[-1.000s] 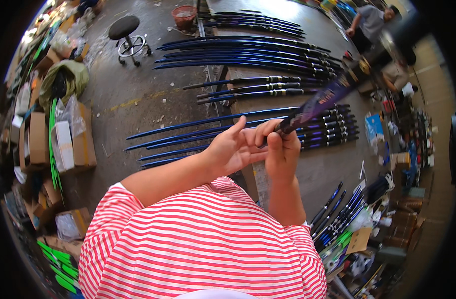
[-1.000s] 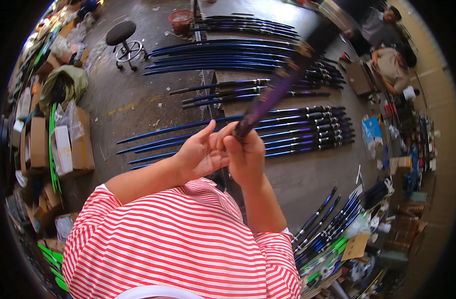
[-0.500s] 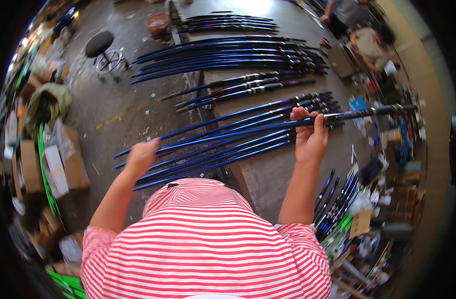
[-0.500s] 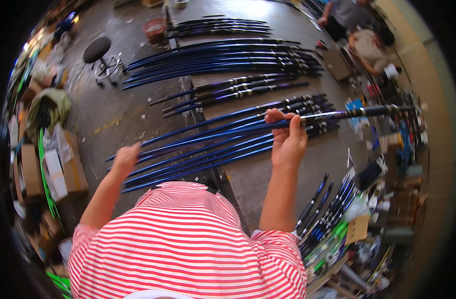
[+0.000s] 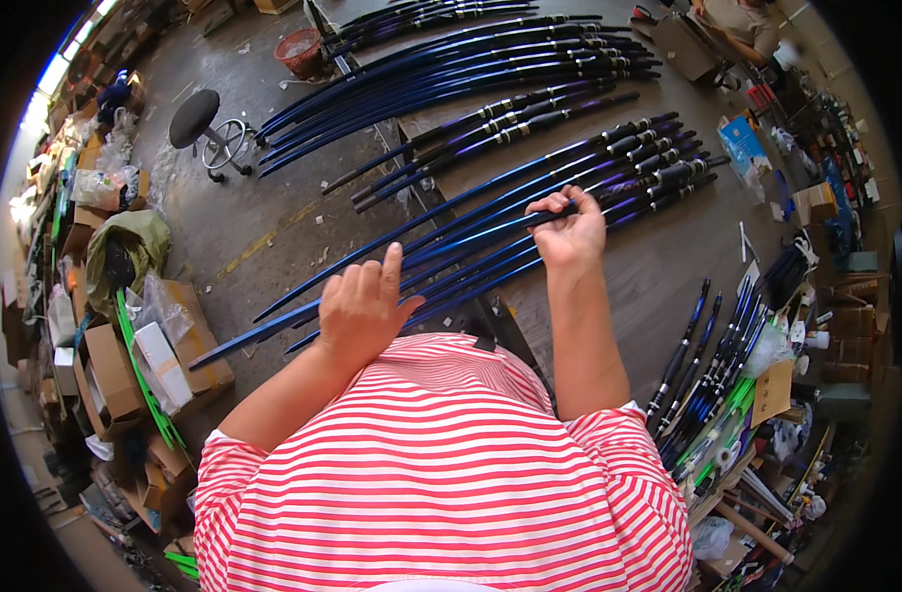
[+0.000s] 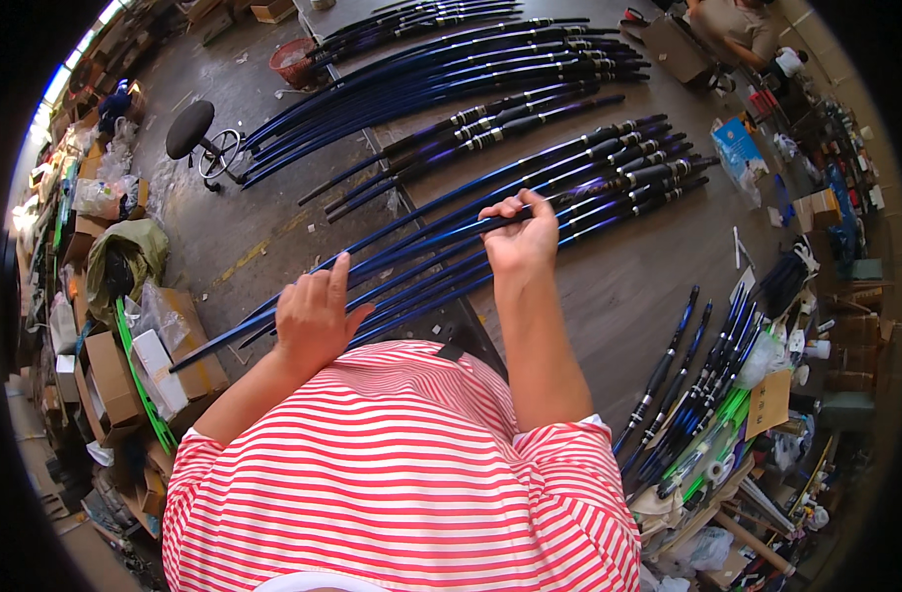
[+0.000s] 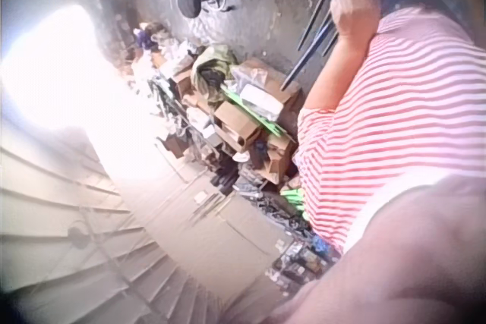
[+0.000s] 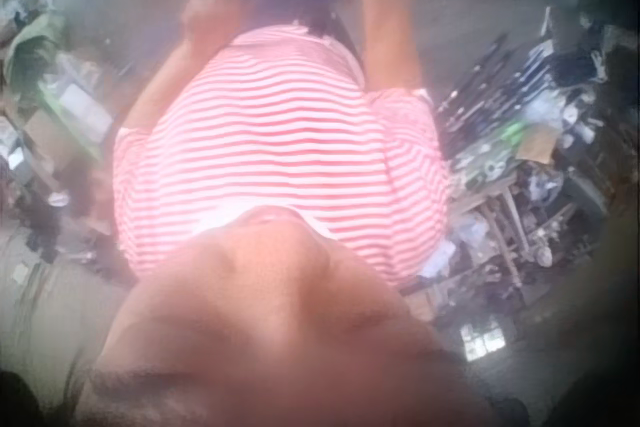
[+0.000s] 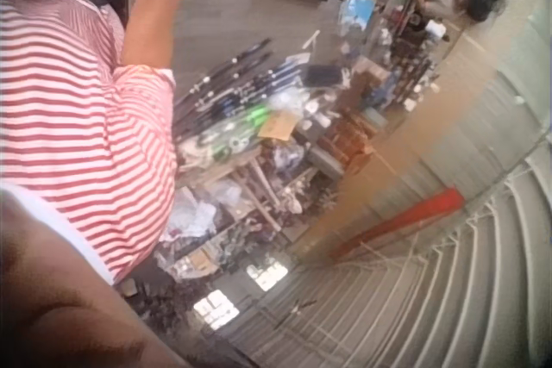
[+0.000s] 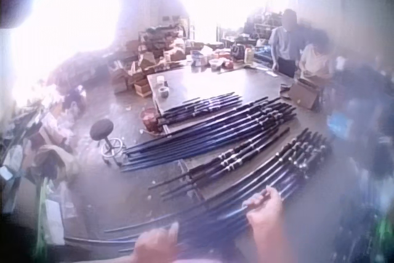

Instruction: The person picks up fishing rods, extending and retracting segments to check the movement and the finish. They use a pen to mark one of the rods and then handle more rods from a group on a table.

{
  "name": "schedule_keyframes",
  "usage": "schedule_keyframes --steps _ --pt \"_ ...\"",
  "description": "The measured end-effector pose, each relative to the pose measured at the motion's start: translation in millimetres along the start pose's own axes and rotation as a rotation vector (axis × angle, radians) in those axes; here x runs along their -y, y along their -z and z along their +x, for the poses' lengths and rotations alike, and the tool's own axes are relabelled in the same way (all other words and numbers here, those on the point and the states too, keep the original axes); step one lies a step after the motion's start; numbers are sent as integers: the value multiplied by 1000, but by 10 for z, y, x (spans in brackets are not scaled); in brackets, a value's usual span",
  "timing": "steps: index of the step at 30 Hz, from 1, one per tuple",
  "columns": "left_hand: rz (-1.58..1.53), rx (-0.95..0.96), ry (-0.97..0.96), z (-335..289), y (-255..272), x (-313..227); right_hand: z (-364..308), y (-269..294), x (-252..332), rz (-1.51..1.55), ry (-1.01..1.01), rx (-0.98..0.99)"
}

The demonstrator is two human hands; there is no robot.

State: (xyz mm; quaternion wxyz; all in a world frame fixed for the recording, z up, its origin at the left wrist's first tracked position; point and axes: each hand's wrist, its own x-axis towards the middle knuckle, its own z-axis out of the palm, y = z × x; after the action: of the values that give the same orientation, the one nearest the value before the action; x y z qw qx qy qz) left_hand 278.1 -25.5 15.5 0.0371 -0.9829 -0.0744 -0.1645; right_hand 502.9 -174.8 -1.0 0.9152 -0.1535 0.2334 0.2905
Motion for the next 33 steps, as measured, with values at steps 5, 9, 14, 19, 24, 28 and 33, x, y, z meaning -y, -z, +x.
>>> schedule_keyframes --steps 5,9,14,19,24,28,33 --pt "-187 393 124 -50 -63 -156 -55 -131 133 -261 81 -278" --pt "-1409 1130 296 -105 4 51 -166 -47 347 -193 -168 67" --pt "-1535 1363 678 235 26 135 284 223 390 -40 -264 362" --pt "-770 674 305 576 -550 109 771 271 360 -582 -88 107" --pt "-385 404 269 936 -1392 439 784 870 275 -1197 302 152" --pt "-297 394 237 944 -1649 561 478 1381 355 -1387 368 68" --pt "-447 73 141 832 -1845 620 334 1644 375 -1495 371 -93"
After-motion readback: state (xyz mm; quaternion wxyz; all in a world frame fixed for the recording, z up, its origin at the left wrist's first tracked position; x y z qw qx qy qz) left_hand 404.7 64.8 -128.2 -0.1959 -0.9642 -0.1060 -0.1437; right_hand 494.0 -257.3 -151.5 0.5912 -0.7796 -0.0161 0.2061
